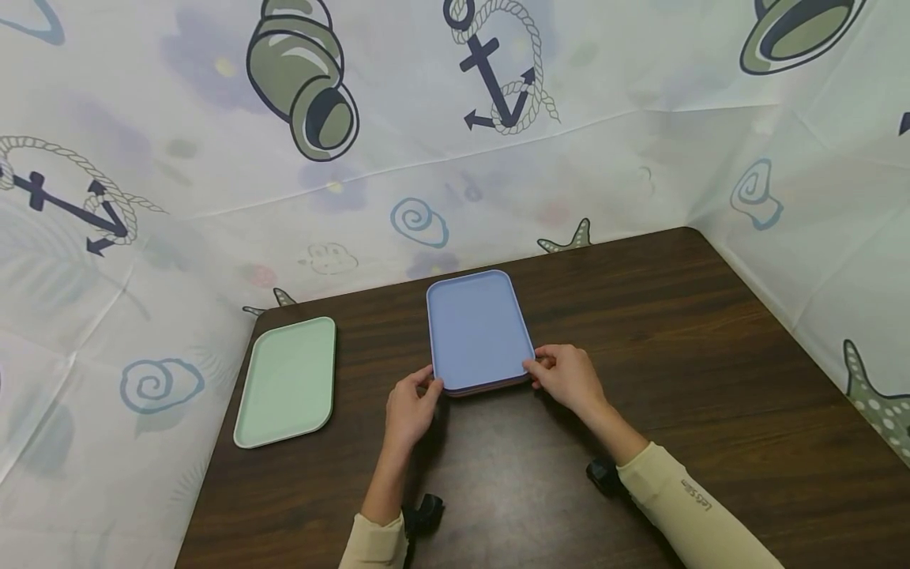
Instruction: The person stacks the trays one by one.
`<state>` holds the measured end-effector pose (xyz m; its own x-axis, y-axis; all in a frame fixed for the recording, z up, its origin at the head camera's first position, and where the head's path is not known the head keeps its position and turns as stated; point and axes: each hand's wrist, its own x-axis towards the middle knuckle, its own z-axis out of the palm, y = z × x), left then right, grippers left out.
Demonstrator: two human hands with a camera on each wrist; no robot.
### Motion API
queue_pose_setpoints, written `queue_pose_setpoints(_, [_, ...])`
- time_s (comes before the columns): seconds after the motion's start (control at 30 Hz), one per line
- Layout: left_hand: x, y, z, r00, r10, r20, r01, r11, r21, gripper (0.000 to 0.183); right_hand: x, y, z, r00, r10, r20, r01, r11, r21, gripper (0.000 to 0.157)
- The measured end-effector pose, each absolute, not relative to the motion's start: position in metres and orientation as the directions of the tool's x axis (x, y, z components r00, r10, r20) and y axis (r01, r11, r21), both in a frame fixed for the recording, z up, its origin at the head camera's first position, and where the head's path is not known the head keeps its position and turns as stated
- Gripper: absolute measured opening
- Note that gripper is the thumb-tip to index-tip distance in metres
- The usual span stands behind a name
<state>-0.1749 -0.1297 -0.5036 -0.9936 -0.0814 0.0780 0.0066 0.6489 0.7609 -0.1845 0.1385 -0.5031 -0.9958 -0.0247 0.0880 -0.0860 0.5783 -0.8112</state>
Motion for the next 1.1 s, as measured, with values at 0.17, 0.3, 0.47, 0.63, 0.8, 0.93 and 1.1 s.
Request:
queue_pose_setpoints(0.17, [-0.1737, -0.1297, -0.5042, -0.993, -0.073, 0.096, 0.024, 0.664, 0.748, 0.034, -0.1838, 0.1376, -0.5037, -0.994, -0.026, 0.106, -0.101, 0.597, -0.796, 0.034])
queue_pose_setpoints(0.3, [-0.1735, -0.1305, -0.5042, -0.993, -0.061, 0.104, 0.036, 0.669, 0.742, 0.035, -0.183, 0.1373, -0.5039, -0.991, -0.03, 0.134, -0.125, 0.606, -0.786, 0.034])
queue_pose_setpoints(0.47, [-0.1728, -0.1306, -0.5046, -0.994, -0.055, 0.099, 0.038, 0.662, 0.748, 0.036, -0.1816, 0.1374, -0.5047, -0.988, -0.033, 0.154, -0.142, 0.608, -0.781, 0.035])
queue_pose_setpoints(0.63, [-0.1714, -0.1306, -0.5048, -0.993, -0.057, 0.098, 0.036, 0.662, 0.749, 0.037, -0.1806, 0.1374, -0.5059, -0.991, -0.038, 0.13, -0.126, 0.596, -0.793, 0.039])
queue_pose_setpoints(0.8, [-0.1718, -0.1305, -0.5043, -0.994, -0.052, 0.091, 0.035, 0.655, 0.755, 0.04, -0.1801, 0.1377, -0.5056, -0.994, -0.031, 0.103, -0.102, 0.586, -0.804, 0.042])
queue_pose_setpoints(0.93, [-0.1717, -0.1302, -0.5028, -0.996, -0.037, 0.08, 0.036, 0.655, 0.755, 0.042, -0.1799, 0.1381, -0.505, -0.996, -0.033, 0.086, -0.089, 0.58, -0.81, 0.046])
queue_pose_setpoints(1.1, [-0.1708, -0.1316, -0.5027, -0.996, -0.022, 0.082, 0.047, 0.66, 0.75, 0.043, -0.1789, 0.1383, -0.504, -0.997, -0.049, 0.062, -0.079, 0.572, -0.817, 0.05])
